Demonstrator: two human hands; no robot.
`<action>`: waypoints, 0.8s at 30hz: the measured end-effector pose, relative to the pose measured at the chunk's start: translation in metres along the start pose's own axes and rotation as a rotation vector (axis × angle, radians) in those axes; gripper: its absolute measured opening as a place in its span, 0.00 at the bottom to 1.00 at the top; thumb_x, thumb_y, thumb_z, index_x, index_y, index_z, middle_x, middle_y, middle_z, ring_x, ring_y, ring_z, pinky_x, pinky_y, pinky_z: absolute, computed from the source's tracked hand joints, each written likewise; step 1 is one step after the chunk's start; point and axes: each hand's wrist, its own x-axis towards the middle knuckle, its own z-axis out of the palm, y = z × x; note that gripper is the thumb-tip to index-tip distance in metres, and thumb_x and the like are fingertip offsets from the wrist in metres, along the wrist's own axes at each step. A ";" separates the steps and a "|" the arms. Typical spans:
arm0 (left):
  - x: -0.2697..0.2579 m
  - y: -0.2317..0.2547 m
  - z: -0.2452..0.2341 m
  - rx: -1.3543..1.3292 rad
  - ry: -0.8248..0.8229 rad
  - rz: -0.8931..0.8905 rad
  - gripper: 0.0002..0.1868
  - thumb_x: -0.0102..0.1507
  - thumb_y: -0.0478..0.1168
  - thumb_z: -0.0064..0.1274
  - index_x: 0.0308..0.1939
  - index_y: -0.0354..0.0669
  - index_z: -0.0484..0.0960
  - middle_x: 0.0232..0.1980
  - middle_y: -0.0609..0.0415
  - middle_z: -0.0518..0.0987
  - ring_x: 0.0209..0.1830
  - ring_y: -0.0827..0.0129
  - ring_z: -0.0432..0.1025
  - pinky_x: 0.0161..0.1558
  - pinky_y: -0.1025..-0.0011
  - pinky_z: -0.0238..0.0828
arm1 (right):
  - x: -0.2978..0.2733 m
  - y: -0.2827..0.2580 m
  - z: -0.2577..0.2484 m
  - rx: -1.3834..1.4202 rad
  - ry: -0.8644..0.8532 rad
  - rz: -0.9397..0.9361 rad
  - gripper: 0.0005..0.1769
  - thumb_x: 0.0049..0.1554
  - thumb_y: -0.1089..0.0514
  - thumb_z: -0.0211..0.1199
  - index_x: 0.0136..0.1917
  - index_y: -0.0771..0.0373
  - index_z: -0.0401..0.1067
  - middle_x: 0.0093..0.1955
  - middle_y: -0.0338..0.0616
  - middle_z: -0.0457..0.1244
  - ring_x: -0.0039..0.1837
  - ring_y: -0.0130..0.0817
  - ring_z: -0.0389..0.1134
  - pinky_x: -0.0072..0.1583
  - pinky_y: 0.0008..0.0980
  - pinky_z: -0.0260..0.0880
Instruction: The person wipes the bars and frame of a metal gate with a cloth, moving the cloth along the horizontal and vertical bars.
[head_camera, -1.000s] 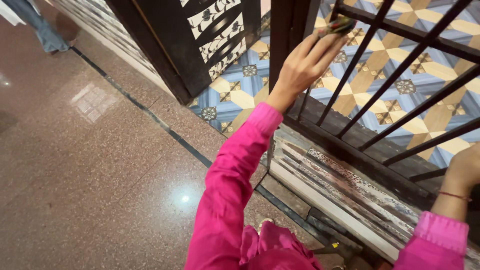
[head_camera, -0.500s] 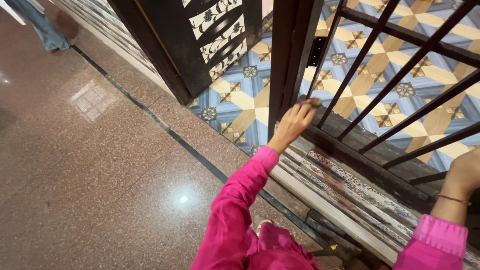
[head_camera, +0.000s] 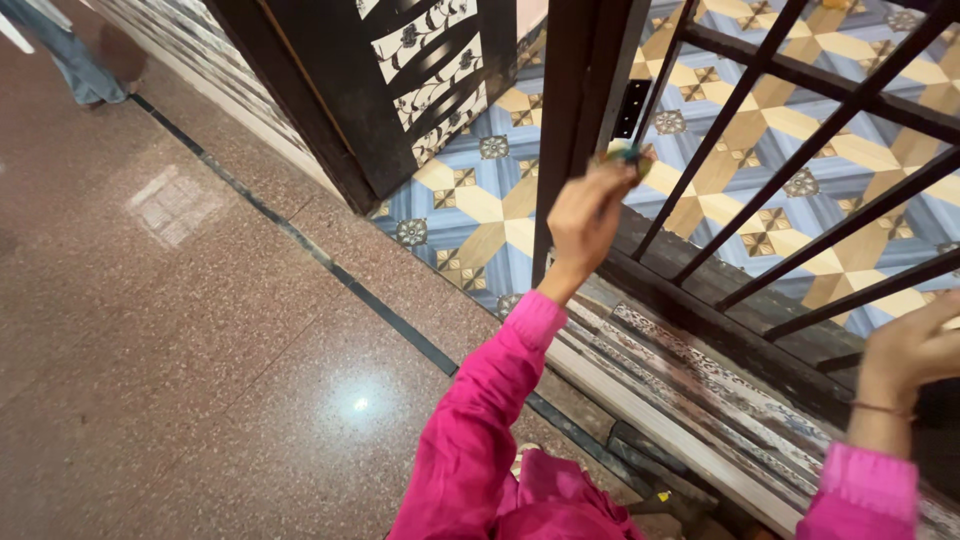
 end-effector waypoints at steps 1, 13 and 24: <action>0.018 0.007 0.007 -0.075 0.100 -0.079 0.12 0.64 0.32 0.63 0.51 0.46 0.85 0.53 0.54 0.85 0.42 0.71 0.78 0.44 0.78 0.75 | -0.007 -0.025 -0.008 -0.002 -0.003 -0.055 0.14 0.80 0.59 0.45 0.73 0.72 0.55 0.70 0.62 0.54 0.69 0.50 0.57 0.70 0.49 0.57; 0.082 0.029 0.039 -0.228 0.075 -0.479 0.16 0.72 0.42 0.53 0.63 0.47 0.81 0.39 0.42 0.85 0.29 0.79 0.74 0.34 0.74 0.70 | -0.040 -0.155 0.026 0.034 -0.121 -0.397 0.48 0.71 0.55 0.56 0.90 0.44 0.27 0.88 0.45 0.26 0.90 0.42 0.26 0.86 0.50 0.33; -0.047 -0.043 0.014 -0.118 -0.143 -0.632 0.15 0.69 0.42 0.53 0.58 0.45 0.83 0.29 0.45 0.82 0.24 0.70 0.75 0.30 0.72 0.70 | 0.000 -0.195 0.063 0.328 -0.182 -0.192 0.42 0.67 0.71 0.47 0.86 0.64 0.29 0.42 0.42 0.60 0.42 0.30 0.66 0.48 0.24 0.66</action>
